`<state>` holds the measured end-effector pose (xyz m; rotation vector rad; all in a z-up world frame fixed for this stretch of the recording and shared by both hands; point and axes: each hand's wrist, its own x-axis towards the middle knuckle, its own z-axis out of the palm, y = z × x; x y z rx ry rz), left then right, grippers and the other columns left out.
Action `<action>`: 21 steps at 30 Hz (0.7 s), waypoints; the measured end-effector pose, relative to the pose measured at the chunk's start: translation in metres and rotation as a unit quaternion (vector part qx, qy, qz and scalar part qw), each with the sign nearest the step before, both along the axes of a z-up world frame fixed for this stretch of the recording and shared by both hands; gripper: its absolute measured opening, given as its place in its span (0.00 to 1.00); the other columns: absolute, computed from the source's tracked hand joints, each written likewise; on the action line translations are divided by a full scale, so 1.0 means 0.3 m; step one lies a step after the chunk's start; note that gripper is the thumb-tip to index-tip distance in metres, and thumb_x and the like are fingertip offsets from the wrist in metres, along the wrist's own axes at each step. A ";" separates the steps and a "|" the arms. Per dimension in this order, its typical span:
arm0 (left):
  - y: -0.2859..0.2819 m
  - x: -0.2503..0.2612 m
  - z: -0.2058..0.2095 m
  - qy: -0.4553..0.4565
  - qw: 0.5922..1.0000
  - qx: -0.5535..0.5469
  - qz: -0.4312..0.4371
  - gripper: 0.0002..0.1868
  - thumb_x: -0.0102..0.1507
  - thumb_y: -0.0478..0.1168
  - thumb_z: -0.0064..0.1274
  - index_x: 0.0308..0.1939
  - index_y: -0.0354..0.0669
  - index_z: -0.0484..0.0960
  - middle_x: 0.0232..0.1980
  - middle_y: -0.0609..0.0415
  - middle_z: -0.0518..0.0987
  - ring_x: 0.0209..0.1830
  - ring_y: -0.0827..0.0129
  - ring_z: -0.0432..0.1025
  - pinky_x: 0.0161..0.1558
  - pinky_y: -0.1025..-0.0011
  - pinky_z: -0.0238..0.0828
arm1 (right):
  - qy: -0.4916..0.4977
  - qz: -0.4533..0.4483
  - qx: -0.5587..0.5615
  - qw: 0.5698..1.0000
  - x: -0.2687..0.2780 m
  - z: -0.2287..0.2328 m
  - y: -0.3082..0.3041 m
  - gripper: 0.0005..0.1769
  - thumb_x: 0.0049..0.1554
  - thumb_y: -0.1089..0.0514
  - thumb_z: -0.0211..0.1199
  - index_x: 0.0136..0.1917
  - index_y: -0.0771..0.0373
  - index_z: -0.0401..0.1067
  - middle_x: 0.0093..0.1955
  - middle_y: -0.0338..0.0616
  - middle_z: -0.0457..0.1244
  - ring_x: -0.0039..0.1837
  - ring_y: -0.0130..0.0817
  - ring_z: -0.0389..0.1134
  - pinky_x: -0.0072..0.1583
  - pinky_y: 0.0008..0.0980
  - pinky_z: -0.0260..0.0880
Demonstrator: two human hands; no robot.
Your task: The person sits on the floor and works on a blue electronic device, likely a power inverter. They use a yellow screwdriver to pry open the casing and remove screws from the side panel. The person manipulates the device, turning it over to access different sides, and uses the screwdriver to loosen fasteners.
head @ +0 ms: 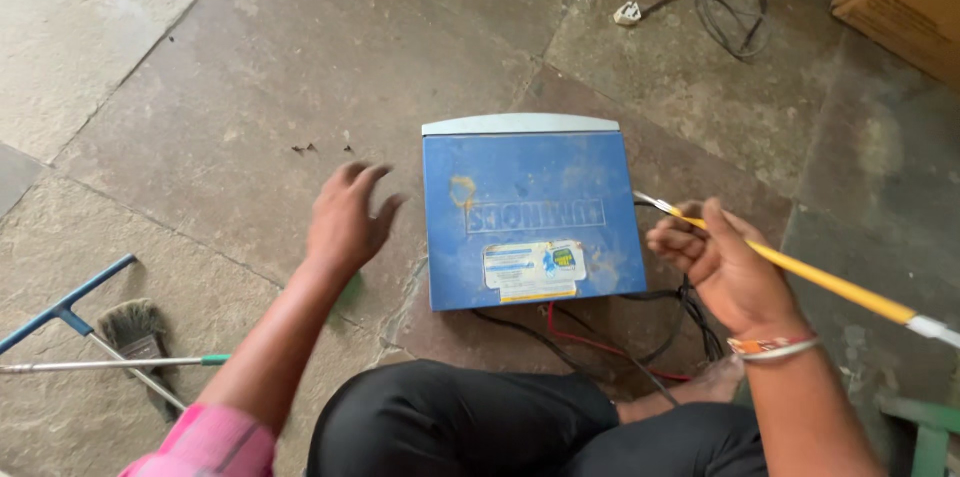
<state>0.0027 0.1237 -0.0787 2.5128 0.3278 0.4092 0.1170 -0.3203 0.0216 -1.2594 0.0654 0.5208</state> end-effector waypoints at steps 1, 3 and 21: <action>-0.043 0.068 0.016 -0.020 1.000 -0.001 -0.017 0.26 0.63 0.51 0.61 0.62 0.45 0.79 0.64 0.40 0.75 0.64 0.45 0.69 0.61 0.54 0.68 | 0.000 0.016 -0.028 0.999 0.032 -0.009 0.025 0.24 0.68 0.46 0.51 0.60 0.70 0.70 0.48 0.48 0.68 0.53 0.41 0.73 0.59 0.41 0.73; -0.117 0.208 0.037 -0.039 0.998 0.010 -0.038 0.30 0.61 0.54 0.62 0.64 0.45 0.78 0.67 0.38 0.73 0.67 0.44 0.66 0.63 0.52 0.65 | -0.084 0.043 -0.129 0.987 0.098 -0.021 0.075 0.26 0.71 0.44 0.49 0.64 0.68 0.74 0.44 0.46 0.66 0.46 0.36 0.70 0.53 0.36 0.71; -0.316 0.502 0.048 0.063 0.997 0.048 -0.023 0.39 0.53 0.73 0.57 0.57 0.52 0.82 0.58 0.53 0.80 0.65 0.57 0.68 0.69 0.43 0.45 | -0.298 -0.072 -0.255 0.917 0.430 -0.138 0.218 0.16 0.64 0.51 0.64 0.47 0.67 0.76 0.36 0.41 0.69 0.36 0.24 0.69 0.42 0.26 0.72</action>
